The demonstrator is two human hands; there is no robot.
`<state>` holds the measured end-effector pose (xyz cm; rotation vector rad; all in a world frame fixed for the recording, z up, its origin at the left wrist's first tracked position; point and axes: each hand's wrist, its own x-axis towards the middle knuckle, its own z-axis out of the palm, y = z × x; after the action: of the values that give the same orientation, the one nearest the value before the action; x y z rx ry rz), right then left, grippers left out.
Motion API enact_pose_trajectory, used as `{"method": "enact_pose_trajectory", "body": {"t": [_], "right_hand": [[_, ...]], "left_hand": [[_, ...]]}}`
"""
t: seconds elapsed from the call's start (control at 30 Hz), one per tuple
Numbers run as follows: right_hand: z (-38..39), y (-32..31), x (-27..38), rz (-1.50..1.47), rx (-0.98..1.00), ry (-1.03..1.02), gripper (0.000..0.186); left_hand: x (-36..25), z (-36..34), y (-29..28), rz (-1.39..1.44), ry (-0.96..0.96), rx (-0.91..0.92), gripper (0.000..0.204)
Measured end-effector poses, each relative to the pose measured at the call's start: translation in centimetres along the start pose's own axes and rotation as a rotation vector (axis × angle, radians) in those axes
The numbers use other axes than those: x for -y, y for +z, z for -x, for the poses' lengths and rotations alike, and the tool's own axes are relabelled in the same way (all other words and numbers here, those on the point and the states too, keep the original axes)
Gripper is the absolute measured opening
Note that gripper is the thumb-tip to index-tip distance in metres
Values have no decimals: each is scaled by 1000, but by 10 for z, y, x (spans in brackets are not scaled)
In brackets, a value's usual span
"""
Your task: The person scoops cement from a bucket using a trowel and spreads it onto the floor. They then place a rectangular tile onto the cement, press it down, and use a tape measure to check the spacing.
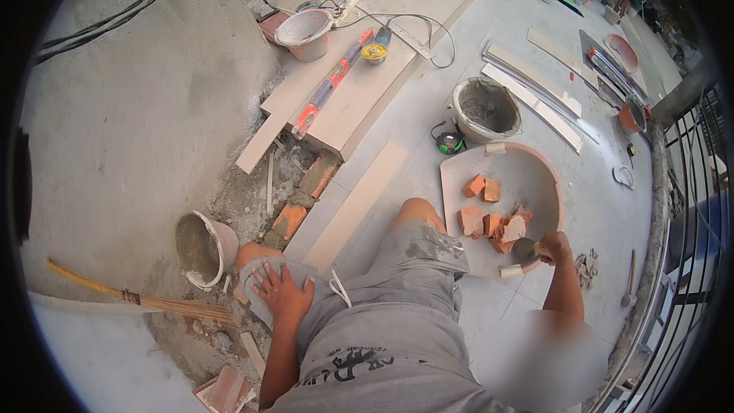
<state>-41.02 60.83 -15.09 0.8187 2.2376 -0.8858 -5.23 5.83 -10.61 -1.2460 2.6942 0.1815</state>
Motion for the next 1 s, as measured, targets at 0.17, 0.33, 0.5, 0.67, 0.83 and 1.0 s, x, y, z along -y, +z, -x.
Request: {"method": "enact_pose_trajectory", "body": {"t": [0.17,0.33,0.5,0.67,0.83,1.0], "right_hand": [[0,3,1,31,-14,-33,10],[3,11,3,491,-17,-185,21],[7,16,13,996,25,-298,29],[-38,2,-17,1316,48,-518,27],[-8,16,-8,1403,68,-697,25],[-10,29,-31,417,193,-185,7]], "left_hand": [[1,-7,5,0,32,11,81],[-6,-17,1,-35,73,56,82],[-10,-21,3,-71,130,43,83],[-29,-22,4,-118,179,42,83],[-29,-25,2,-131,158,40,80],[-31,-30,-4,-108,176,113,80]]}}
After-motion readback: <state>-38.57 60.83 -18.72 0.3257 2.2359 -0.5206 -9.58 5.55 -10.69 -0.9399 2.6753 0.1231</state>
